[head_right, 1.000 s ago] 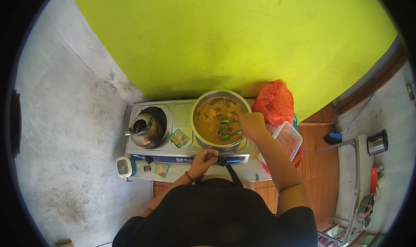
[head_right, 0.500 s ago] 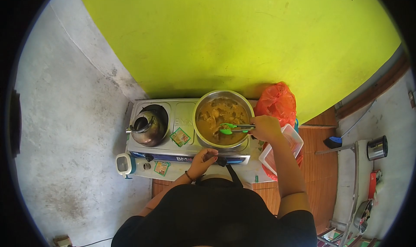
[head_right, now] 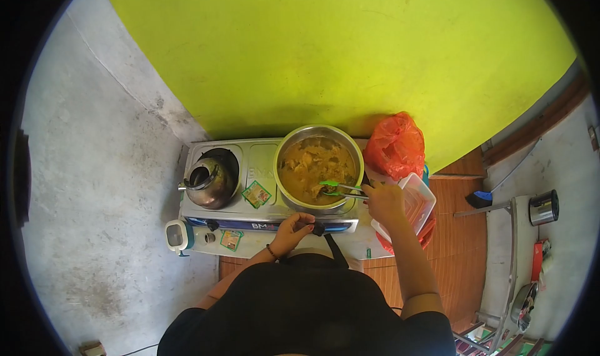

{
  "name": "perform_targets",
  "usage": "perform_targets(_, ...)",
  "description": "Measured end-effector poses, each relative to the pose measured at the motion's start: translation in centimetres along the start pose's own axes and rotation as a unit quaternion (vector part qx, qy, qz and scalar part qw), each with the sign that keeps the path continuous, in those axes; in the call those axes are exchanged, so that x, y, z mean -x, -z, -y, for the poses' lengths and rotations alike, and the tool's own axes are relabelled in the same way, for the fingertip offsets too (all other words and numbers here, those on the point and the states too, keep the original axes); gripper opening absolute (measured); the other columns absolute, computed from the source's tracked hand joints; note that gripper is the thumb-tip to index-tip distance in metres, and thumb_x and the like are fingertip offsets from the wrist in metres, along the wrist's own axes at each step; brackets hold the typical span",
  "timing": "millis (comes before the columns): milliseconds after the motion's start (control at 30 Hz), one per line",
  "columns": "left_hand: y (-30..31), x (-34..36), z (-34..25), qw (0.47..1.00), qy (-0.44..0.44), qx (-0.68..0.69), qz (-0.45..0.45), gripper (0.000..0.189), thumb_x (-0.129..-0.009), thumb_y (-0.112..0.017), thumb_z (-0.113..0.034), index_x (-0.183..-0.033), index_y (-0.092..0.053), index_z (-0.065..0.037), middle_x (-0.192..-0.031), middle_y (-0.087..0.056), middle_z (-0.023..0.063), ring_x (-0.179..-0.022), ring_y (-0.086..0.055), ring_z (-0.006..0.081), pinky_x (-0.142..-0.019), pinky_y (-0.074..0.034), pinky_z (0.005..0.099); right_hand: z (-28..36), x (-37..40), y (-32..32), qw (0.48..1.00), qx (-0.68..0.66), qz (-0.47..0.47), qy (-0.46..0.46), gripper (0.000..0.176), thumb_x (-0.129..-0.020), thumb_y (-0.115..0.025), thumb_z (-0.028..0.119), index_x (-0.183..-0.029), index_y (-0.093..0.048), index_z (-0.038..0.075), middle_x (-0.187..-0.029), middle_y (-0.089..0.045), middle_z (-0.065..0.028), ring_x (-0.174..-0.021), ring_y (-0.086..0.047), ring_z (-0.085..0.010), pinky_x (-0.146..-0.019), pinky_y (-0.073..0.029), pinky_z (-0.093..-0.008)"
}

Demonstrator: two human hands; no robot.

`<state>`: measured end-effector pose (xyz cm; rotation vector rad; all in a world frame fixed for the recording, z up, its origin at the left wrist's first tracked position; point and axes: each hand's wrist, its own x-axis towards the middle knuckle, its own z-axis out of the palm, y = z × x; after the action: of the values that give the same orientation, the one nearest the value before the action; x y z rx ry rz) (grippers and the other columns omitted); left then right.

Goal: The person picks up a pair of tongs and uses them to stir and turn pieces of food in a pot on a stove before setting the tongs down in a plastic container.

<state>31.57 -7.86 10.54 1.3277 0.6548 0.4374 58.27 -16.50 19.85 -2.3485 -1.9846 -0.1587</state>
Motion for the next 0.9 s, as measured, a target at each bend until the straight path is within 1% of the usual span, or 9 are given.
perform_targets(67, 0.0, 0.0, -0.3, 1.0, 0.007, -0.008, -0.001, 0.024, -0.089, -0.065, -0.007, -0.112, -0.059, -0.002, -0.106, -0.063, 0.0034, -0.091, -0.06, 0.0085, -0.082, -0.048, 0.0244, -0.1, -0.1, 1.1, 1.0, 0.001, 0.0, 0.0, 0.032, -0.066, -0.078, 0.022, -0.097, -0.067, 0.016, -0.086, -0.065, -0.0062, -0.079, -0.066, -0.0242, -0.065, -0.049, -0.0393)
perform_targets(267, 0.3, -0.1, 0.6, 1.0, -0.006, -0.002, -0.007, 0.024, -0.089, -0.065, -0.006, -0.112, -0.059, -0.002, -0.106, -0.063, 0.0026, -0.092, -0.059, 0.0081, -0.083, -0.048, 0.0243, -1.1, -0.5, 4.1, 0.994, -0.085, 0.039, -0.064, 0.037, -0.066, -0.079, 0.022, -0.101, -0.068, 0.016, -0.089, -0.067, -0.0086, -0.084, -0.067, -0.0271, -0.069, -0.051, -0.0413)
perform_targets(367, 0.4, -0.1, 0.5, 1.0, -0.005, 0.011, -0.008, 0.024, -0.089, -0.065, -0.006, -0.112, -0.059, -0.002, -0.106, -0.063, 0.0028, -0.093, -0.059, 0.008, -0.083, -0.048, 0.0241, -0.4, -1.4, 5.4, 0.992, -0.055, 0.068, -0.087, 0.033, -0.068, -0.078, 0.023, -0.098, -0.068, 0.015, -0.086, -0.068, -0.0096, -0.082, -0.067, -0.0283, -0.07, -0.051, -0.0426)
perform_targets(467, 0.4, -0.2, 0.8, 0.999, -0.018, 0.033, -0.013, 0.024, -0.089, -0.064, -0.005, -0.112, -0.059, -0.002, -0.106, -0.063, 0.0032, -0.094, -0.059, 0.0081, -0.083, -0.048, 0.0237, 0.1, -1.7, 3.3, 0.99, -0.069, 0.072, -0.105, 0.026, -0.071, -0.075, 0.025, -0.093, -0.069, 0.014, -0.082, -0.068, -0.0104, -0.079, -0.067, -0.0295, -0.067, -0.051, -0.0432)
perform_targets(567, 0.5, -0.1, 0.9, 0.999, -0.012, 0.043, -0.017, 0.024, -0.089, -0.064, -0.005, -0.112, -0.059, -0.002, -0.106, -0.063, 0.0032, -0.092, -0.059, 0.008, -0.083, -0.048, 0.0233, 1.7, -1.8, 3.4, 0.993, -0.059, 0.067, -0.076, 0.021, -0.073, -0.073, 0.027, -0.088, -0.069, 0.013, -0.077, -0.067, -0.0114, -0.075, -0.067, -0.0307, -0.065, -0.05, -0.0437)
perform_targets(667, 0.6, 0.0, 0.5, 0.999, -0.012, 0.025, -0.015, 0.024, -0.089, -0.064, -0.005, -0.112, -0.059, -0.002, -0.106, -0.063, 0.0031, -0.091, -0.06, 0.0078, -0.081, -0.048, 0.0232, 1.7, -1.8, 1.4, 0.995, -0.036, 0.074, -0.048, 0.021, -0.073, -0.073, 0.028, -0.087, -0.069, 0.012, -0.077, -0.067, -0.012, -0.075, -0.066, -0.031, -0.064, -0.05, -0.0437)
perform_targets(767, 0.6, 0.1, 0.3, 1.0, -0.01, 0.006, -0.02, 0.024, -0.089, -0.064, -0.005, -0.112, -0.059, -0.002, -0.105, -0.063, 0.0031, -0.09, -0.06, 0.0076, -0.081, -0.048, 0.0233, 1.6, -2.3, 2.0, 0.989, -0.065, 0.104, -0.08, 0.024, -0.074, -0.073, 0.029, -0.089, -0.068, 0.012, -0.077, -0.067, -0.0135, -0.076, -0.067, -0.0316, -0.066, -0.05, -0.0448)
perform_targets(867, 0.9, 0.0, 0.5, 1.0, -0.018, 0.005, -0.024, 0.025, -0.089, -0.065, -0.006, -0.112, -0.059, -0.002, -0.105, -0.063, 0.0032, -0.09, -0.06, 0.0076, -0.081, -0.048, 0.0233, 1.1, -2.6, 2.4, 0.988, -0.083, 0.054, -0.116, 0.029, -0.075, -0.073, 0.031, -0.096, -0.067, 0.012, -0.078, -0.067, -0.0143, -0.078, -0.067, -0.0322, -0.068, -0.051, -0.0457)
perform_targets(900, 0.9, -0.1, 0.9, 1.0, -0.018, 0.007, -0.024, 0.025, -0.089, -0.065, -0.005, -0.113, -0.058, -0.002, -0.105, -0.063, 0.0033, -0.09, -0.06, 0.0076, -0.081, -0.048, 0.0235, 1.1, -2.9, 2.4, 0.986, -0.076, 0.059, -0.136, 0.031, -0.075, -0.072, 0.031, -0.098, -0.066, 0.012, -0.078, -0.067, -0.0146, -0.078, -0.067, -0.0325, -0.069, -0.052, -0.0458)
